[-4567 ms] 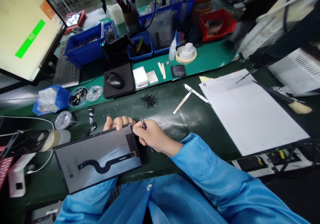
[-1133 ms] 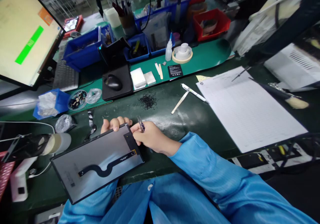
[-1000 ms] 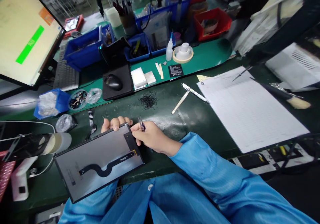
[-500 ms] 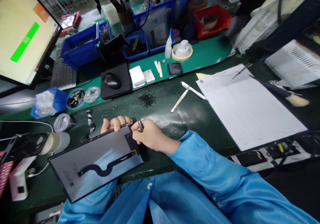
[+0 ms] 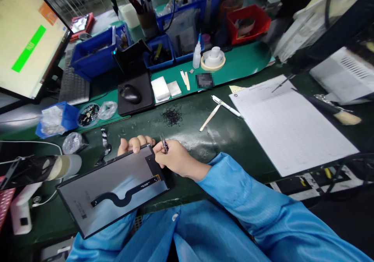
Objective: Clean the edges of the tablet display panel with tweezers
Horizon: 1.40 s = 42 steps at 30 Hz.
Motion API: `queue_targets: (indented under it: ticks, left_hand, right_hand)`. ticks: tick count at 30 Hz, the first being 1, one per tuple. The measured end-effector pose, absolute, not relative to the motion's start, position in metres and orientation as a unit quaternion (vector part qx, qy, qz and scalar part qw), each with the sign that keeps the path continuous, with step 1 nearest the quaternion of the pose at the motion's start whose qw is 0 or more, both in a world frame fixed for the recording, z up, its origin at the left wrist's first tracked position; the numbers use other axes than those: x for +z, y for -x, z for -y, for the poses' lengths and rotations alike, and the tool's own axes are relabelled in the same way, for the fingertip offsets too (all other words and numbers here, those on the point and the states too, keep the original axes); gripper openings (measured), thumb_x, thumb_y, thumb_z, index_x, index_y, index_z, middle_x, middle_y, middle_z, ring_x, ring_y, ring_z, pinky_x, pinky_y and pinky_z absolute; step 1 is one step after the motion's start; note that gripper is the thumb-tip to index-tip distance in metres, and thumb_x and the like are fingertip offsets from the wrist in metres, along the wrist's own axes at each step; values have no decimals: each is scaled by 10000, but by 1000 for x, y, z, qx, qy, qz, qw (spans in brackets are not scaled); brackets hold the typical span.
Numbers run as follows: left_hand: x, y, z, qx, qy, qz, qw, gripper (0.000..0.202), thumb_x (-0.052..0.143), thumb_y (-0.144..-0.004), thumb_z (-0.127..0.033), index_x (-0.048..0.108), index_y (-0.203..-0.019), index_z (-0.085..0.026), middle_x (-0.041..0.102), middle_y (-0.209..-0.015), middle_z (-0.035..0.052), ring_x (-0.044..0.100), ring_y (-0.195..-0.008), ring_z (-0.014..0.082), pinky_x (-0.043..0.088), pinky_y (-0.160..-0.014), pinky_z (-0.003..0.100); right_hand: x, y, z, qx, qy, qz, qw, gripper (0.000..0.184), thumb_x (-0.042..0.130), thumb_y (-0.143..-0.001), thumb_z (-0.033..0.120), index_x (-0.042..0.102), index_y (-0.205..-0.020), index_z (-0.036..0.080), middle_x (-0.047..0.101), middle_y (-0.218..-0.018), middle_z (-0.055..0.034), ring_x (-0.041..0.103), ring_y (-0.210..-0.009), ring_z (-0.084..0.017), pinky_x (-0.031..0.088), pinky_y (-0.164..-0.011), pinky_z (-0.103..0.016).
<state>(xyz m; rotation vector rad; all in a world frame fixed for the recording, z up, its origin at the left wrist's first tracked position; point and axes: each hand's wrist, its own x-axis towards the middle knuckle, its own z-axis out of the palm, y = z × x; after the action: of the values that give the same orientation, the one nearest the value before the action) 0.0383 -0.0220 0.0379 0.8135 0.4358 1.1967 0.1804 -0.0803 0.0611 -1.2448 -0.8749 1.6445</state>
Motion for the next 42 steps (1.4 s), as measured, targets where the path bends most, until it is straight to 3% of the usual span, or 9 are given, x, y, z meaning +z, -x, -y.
queue_targets:
  ticks: [3,8,14,18,21,25,34,42]
  left_hand:
    - [38,-38,21,532,-374,-195,734,693,515,-1000,-633,373,-527,-147,361,-521,31,491,-630,166,423,-676,298]
    - [43,-34,16,530,-374,-197,735,721,597,-960,-646,311,-525,-147,318,-512,19,457,-604,156,428,-674,301]
    - [45,-32,13,514,-370,-221,742,735,607,-941,-659,271,-522,-156,306,-517,23,435,-616,162,431,-679,311]
    - [42,-34,15,518,-362,-218,743,719,605,-943,-654,298,-523,-157,317,-515,22,443,-603,161,437,-677,307]
    - [41,-34,16,531,-349,-211,742,691,580,-973,-627,329,-533,-157,321,-526,16,451,-607,155,437,-682,294]
    - [38,-32,15,521,-370,-205,741,686,524,-999,-643,375,-540,-155,363,-537,22,463,-620,151,438,-702,296]
    - [36,-27,19,501,-370,-247,742,645,425,-1043,-611,467,-570,-174,398,-598,31,513,-699,182,446,-747,322]
    - [38,-30,19,514,-344,-275,736,636,443,-1014,-611,372,-560,-172,327,-568,20,475,-666,179,443,-744,326]
  right_hand:
    - [60,-179,80,661,504,339,441,91,555,-560,176,597,-573,255,548,-497,16,422,-477,-148,251,-462,-304]
    - [61,-183,79,671,481,373,424,117,566,-660,223,683,-659,220,578,-508,39,331,-412,-104,197,-421,-278]
    - [61,-186,78,670,455,400,428,190,622,-778,308,620,-614,213,594,-512,37,320,-392,-86,187,-406,-263]
    - [62,-186,78,658,459,413,432,285,624,-836,335,577,-578,223,575,-500,38,325,-394,-89,216,-418,-266]
    - [63,-188,77,645,469,431,422,300,608,-851,324,564,-572,225,584,-506,36,383,-422,-100,306,-461,-262]
    - [62,-190,77,609,495,468,406,265,603,-854,333,557,-614,230,591,-523,32,541,-536,-145,440,-590,-270]
    - [52,-189,83,404,560,602,401,88,570,-802,279,551,-725,241,554,-621,44,494,-577,-140,358,-604,-282]
    - [53,-188,85,376,559,617,405,80,557,-787,267,525,-716,251,550,-626,39,482,-575,-145,363,-607,-280]
